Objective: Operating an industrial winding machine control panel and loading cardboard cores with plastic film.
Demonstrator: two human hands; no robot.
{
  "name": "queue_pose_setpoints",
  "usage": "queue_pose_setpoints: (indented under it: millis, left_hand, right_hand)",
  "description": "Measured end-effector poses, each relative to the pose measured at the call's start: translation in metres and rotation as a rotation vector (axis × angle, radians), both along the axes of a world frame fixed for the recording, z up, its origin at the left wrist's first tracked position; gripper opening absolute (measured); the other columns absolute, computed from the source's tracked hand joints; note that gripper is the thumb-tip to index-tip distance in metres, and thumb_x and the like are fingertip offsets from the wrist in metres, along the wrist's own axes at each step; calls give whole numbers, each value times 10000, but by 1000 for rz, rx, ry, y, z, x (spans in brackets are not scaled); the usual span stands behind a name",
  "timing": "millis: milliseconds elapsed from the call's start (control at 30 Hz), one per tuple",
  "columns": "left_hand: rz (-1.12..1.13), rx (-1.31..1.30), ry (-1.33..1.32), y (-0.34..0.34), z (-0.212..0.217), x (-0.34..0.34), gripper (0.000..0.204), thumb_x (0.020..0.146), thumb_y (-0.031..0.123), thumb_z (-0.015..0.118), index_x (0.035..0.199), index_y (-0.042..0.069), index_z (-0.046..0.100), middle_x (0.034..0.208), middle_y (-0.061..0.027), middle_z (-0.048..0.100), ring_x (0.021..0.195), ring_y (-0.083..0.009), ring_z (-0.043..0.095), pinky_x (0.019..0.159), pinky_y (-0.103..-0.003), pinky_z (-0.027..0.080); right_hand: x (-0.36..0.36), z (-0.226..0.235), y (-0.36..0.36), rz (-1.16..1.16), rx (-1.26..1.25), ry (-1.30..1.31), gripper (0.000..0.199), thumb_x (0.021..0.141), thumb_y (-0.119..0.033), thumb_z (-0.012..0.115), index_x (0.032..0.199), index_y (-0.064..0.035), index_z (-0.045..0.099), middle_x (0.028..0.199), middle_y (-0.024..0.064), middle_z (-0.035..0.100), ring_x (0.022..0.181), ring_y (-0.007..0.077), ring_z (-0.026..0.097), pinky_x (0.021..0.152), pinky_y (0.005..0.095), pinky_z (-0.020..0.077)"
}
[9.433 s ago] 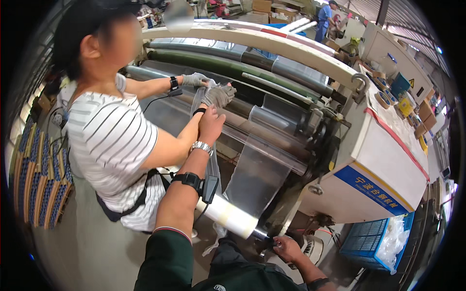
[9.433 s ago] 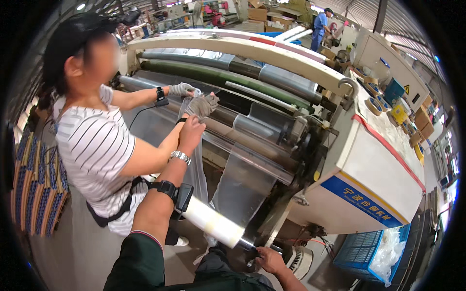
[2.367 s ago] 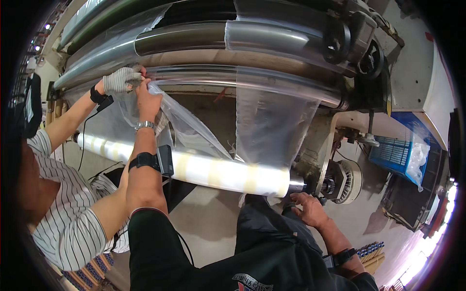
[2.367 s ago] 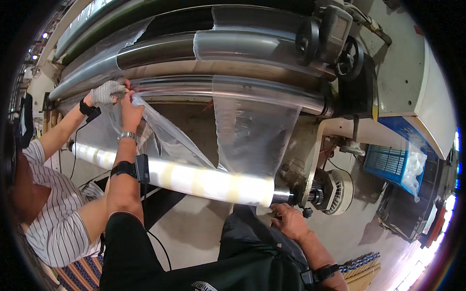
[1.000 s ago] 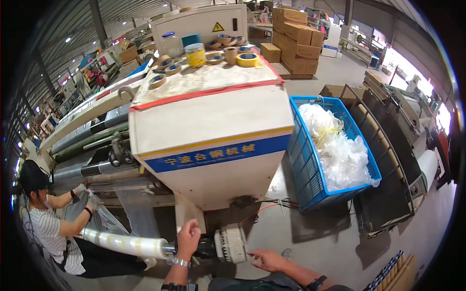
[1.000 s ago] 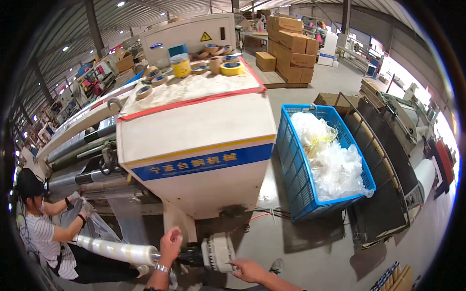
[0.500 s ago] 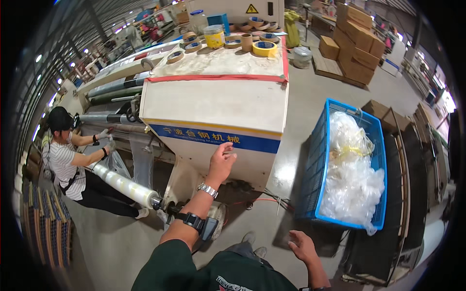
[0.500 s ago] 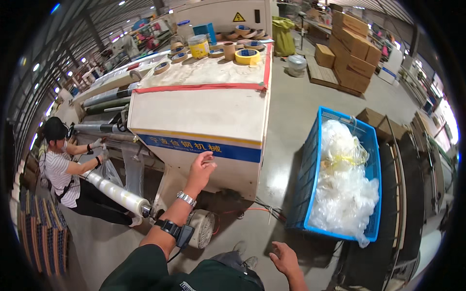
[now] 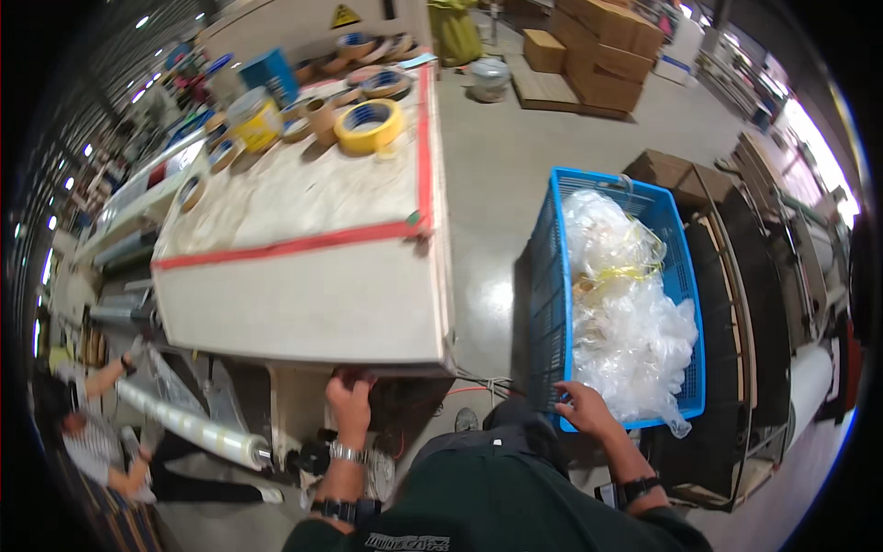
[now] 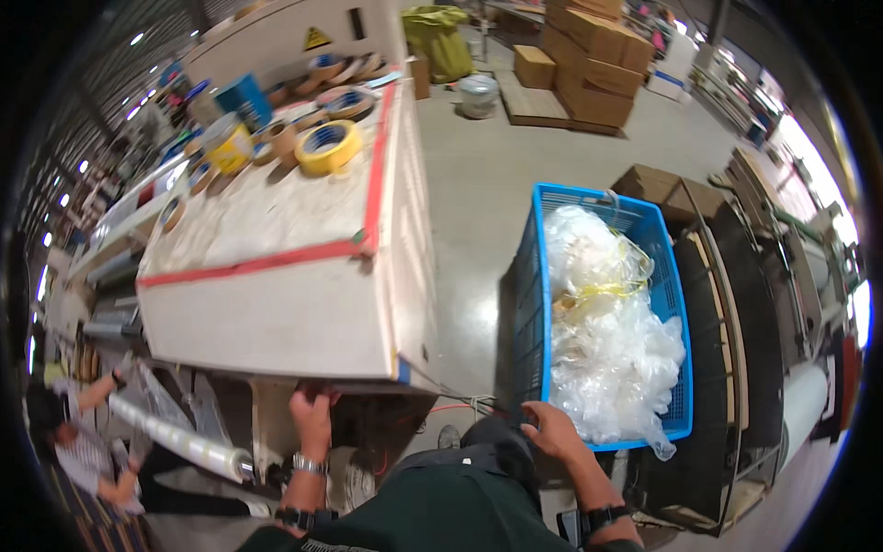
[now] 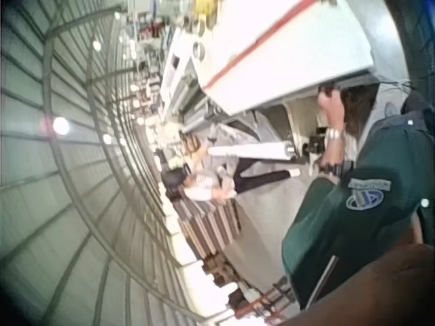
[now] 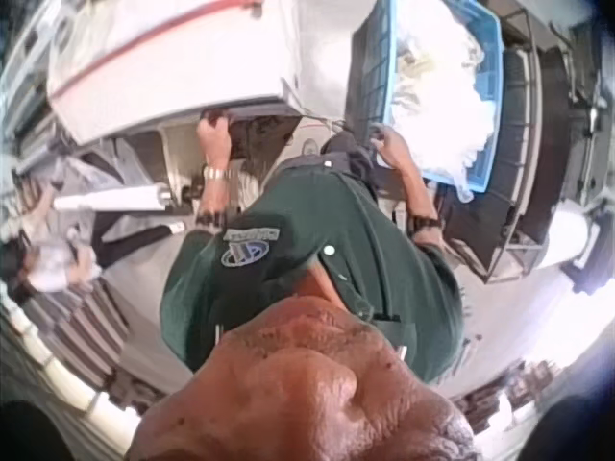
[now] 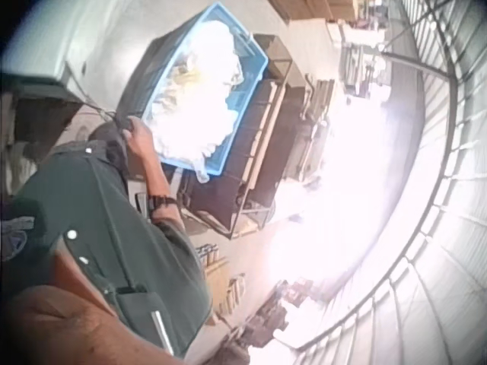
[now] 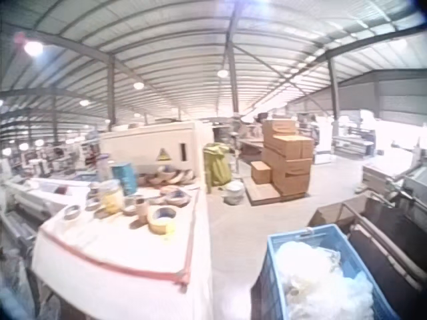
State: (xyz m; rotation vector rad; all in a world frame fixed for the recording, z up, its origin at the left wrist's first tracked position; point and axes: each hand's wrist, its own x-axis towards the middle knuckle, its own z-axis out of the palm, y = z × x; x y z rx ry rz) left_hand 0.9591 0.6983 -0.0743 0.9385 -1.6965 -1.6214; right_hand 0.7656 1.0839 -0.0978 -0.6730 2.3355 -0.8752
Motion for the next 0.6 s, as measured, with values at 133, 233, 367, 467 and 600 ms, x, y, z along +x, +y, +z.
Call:
queue_pose_setpoints:
  millis: [133,233,367,467,600]
  left_hand:
    - [132,-275,-193,15,12,-13,156,795,41,604,866,-96,581,873,-123,631,783,-161,582,690,-315,499]
    - [352,-306,-269,18,-11,-12,229,798,94,615,899,-110,583,912,-137,629,795,-178,566,701,-340,495]
    - [269,-296,-110,21,-18,-36,389,872,181,604,1187,-47,582,1139,-143,624,1032,-194,585,906,-359,466]
    - [375,-306,-207,26,-7,-97,386,872,184,599,1188,-36,582,1146,-141,619,1034,-201,585,910,-362,466]
    - [464,-217,-354,26,-5,-190,381,872,187,593,1191,-21,583,1156,-138,613,1036,-210,585,916,-366,465]
  right_hand:
    - [-80,-8,-47,140,-21,10,424,803,-190,683,1187,-47,575,1076,162,628,995,312,618,864,398,492]
    - [-146,-29,-90,247,-44,41,415,800,-192,679,1173,-37,583,1059,162,630,981,323,622,860,408,495]
    - [-254,-60,-146,421,-4,22,437,807,-214,677,1193,-35,574,1068,176,636,959,320,636,834,406,510]
    - [-328,-82,-195,589,-60,22,449,798,-217,673,1193,-29,571,1048,176,642,944,320,641,825,413,512]
    - [-417,-73,-254,748,-48,4,449,796,-234,665,1188,-32,581,1072,176,644,992,343,622,866,425,497]
